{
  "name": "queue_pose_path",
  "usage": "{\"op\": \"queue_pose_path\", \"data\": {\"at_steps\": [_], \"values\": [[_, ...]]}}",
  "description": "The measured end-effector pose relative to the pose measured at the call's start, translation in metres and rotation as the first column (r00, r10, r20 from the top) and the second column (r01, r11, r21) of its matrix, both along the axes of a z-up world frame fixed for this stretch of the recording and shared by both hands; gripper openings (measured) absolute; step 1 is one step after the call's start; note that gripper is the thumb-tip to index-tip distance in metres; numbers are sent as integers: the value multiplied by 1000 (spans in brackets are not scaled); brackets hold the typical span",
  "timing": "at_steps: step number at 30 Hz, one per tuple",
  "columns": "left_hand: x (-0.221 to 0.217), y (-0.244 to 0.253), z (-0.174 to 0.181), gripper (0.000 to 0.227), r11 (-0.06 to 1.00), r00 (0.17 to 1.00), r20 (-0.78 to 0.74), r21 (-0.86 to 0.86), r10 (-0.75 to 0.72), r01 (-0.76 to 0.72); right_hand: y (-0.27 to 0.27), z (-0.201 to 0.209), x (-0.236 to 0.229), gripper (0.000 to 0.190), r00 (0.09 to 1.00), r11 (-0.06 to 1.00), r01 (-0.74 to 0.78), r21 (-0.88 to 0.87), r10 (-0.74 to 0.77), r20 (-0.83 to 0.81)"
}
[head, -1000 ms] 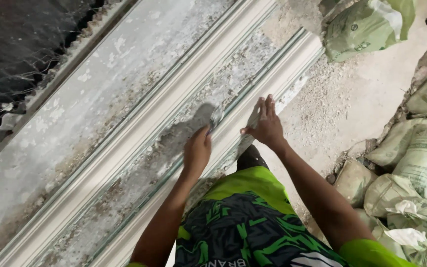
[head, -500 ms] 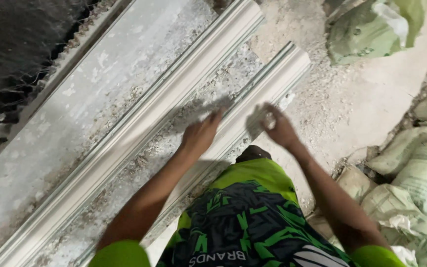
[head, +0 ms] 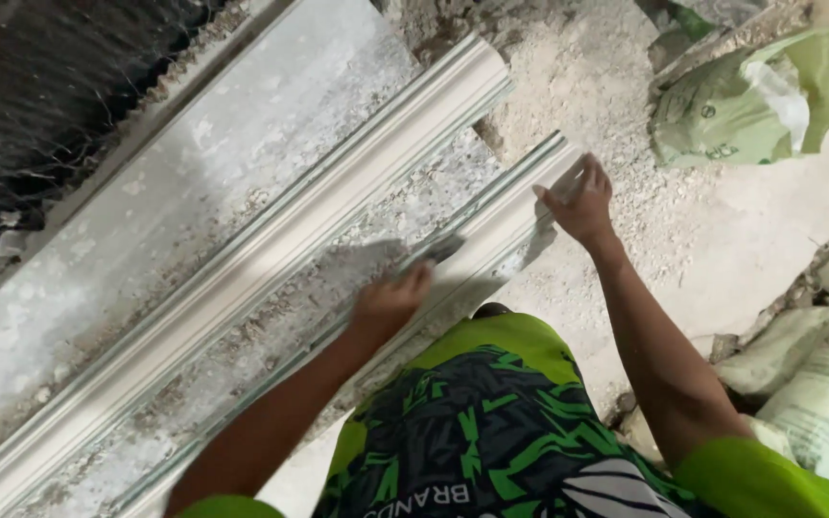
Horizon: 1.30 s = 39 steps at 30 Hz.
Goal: Cleaning excess plaster from decorative moulding using a putty knife.
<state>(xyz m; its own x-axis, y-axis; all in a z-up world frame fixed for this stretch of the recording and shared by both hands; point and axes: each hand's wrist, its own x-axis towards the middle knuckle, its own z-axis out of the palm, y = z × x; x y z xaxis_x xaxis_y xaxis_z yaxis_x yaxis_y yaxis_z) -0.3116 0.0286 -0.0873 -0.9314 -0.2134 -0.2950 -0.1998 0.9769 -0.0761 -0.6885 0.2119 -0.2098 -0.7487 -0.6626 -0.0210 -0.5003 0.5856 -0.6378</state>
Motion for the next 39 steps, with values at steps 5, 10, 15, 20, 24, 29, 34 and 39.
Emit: {"op": "queue_pose_path", "data": {"at_steps": [5,10,15,20,24,29,34,39], "values": [[-88,17,30,50,991,986,-134,-98,-100,87,8,39,6,115,999,1000,2,18,-3,45],[-26,-3,47,50,962,967,253,257,24,-91,8,48,9,117,994,1000,-20,6,19,112],[27,-6,79,73,987,990,-39,-92,-136,132,1,50,11,126,998,997,-48,64,45,49],[-68,-1,15,58,990,985,-117,49,-127,133,2,43,9,129,997,989,-66,130,60,54],[-181,21,-7,43,991,947,-292,-38,-134,128,4,57,15,131,996,999,11,37,-14,92],[-163,7,4,47,986,967,-214,52,-141,156,5,51,14,131,999,996,5,84,-9,49],[-58,-6,49,53,973,997,-12,219,-72,73,5,41,13,134,1000,998,-12,63,10,20],[-21,2,19,70,994,984,-135,-23,-113,111,5,29,9,135,999,996,-45,79,43,24]]}}
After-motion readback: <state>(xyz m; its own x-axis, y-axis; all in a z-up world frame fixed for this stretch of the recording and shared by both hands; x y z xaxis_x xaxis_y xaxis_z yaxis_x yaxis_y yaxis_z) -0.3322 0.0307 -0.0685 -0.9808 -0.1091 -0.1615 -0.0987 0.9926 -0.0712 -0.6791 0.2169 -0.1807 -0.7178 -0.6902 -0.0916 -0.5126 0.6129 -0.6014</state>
